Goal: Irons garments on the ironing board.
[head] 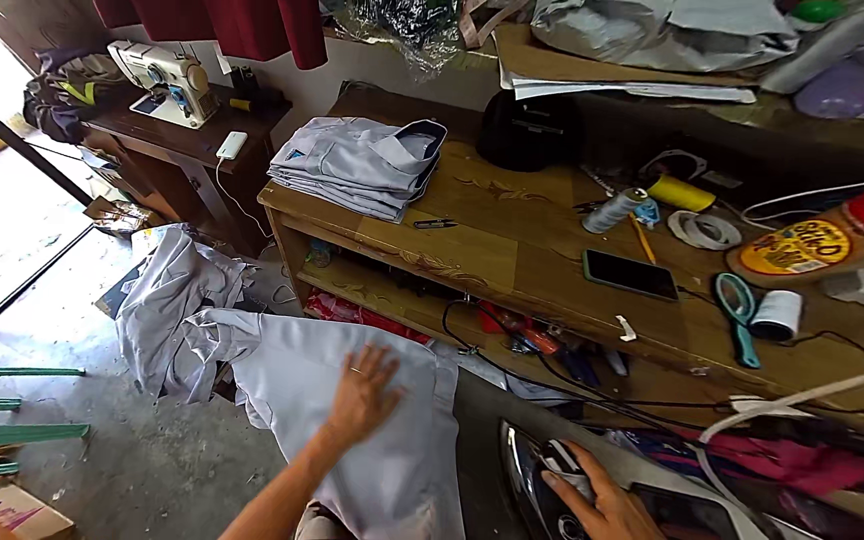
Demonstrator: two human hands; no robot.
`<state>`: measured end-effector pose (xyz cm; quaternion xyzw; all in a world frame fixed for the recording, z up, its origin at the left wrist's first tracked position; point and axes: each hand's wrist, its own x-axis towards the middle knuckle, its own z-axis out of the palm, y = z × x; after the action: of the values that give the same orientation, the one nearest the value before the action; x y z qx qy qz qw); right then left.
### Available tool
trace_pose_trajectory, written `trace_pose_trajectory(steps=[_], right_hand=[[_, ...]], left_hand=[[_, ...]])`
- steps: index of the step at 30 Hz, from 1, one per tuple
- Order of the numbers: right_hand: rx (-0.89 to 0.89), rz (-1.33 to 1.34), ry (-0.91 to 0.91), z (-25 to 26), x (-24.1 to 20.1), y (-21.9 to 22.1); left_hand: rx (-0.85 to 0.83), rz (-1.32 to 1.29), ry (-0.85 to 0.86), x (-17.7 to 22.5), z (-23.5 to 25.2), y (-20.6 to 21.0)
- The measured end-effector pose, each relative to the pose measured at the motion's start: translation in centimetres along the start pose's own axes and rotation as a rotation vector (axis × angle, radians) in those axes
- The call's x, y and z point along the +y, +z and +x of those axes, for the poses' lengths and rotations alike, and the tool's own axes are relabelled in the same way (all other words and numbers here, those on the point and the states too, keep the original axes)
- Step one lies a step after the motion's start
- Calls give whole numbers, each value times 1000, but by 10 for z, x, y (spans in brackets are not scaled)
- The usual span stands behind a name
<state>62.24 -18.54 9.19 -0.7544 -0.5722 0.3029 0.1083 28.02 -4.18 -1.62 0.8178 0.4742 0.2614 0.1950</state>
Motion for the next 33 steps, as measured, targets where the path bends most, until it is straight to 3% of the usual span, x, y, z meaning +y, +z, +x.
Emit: trace_pose_trajectory(steps=[4,7,11,15,20,27,33], right_hand=[[9,-93,-257,19,-67,7],[-182,-185,-380,55,-142,23],[-359,-271,-494,98,-234,75],[-354,-240,-455,129,-272,101],[-254,-195,-253,128,-225,75],[-29,-80,-57,56,-82,32],[157,-68,139,17,7,22]], left_hand=[[-51,203,-219,-99,4,-56],[-98,312,-265,-147,2,-78],[-159,368,-304,-177,-11,-88],[-151,409,-287,-186,-19,-89],[-144,419,-280,-188,-20,-88],[-104,425,-240,-188,-21,-86],[106,402,-214,-166,-27,-80]])
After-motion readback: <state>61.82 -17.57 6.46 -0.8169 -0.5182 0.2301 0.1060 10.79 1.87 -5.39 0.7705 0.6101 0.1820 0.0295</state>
